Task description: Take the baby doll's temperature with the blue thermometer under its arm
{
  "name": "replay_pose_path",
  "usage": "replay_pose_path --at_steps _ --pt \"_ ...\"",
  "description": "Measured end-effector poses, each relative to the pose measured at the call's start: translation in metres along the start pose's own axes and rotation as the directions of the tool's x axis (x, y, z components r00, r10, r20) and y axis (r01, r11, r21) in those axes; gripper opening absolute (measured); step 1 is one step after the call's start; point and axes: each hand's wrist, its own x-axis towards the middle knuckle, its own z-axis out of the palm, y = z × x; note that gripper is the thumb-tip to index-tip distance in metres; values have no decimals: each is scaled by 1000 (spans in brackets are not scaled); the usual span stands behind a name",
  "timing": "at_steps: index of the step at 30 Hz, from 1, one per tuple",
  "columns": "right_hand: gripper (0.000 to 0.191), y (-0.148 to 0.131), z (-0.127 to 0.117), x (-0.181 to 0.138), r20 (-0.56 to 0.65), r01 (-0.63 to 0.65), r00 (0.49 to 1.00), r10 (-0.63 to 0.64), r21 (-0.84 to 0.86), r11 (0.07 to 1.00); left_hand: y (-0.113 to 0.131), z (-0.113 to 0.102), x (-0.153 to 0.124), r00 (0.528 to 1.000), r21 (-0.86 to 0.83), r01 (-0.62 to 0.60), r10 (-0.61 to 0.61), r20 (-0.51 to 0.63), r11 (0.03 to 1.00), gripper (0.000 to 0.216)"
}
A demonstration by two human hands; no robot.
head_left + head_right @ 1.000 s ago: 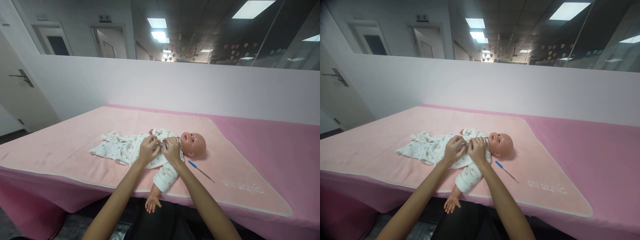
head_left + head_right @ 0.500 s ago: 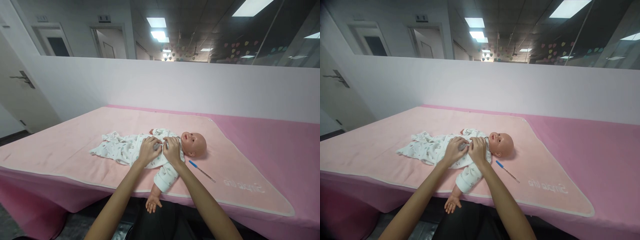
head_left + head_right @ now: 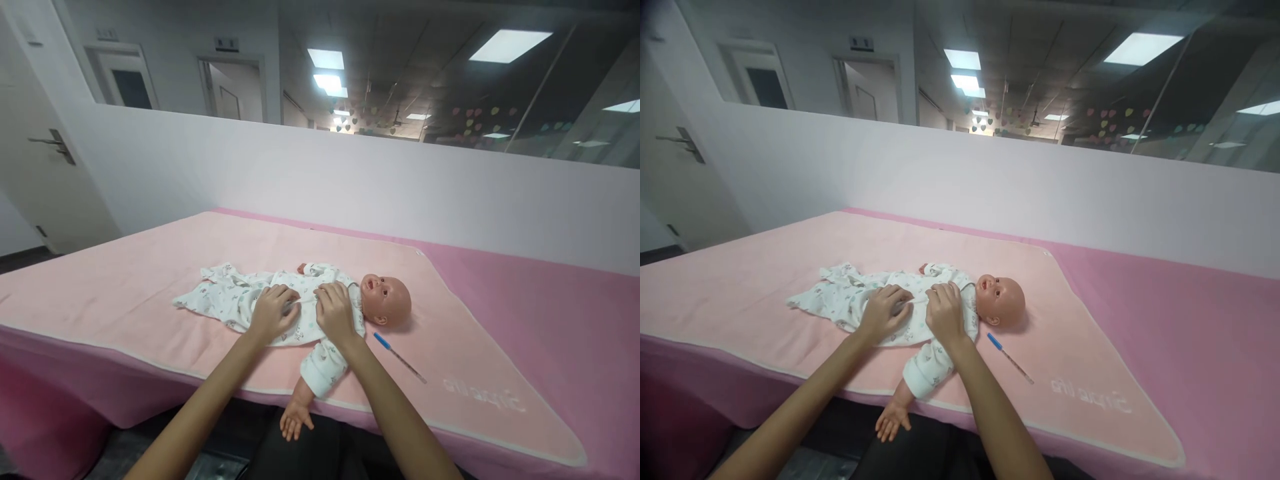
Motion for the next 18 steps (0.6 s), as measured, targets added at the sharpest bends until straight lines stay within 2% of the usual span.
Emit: replay_pose_path --at_steps 5,11,18 --pt "19 -12 5 3 105 76 991 -81 52 996 -2 -4 -8 1000 30 14 -14 -3 999 14" --pt "10 -12 5 2 126 44 990 -56 94 995 5 -3 -8 1000 14 12 -12 -28 1000 9" --pt "8 -13 4 2 127 0 992 -16 123 992 7 -4 -8 1000 94 4 -3 -8 996 11"
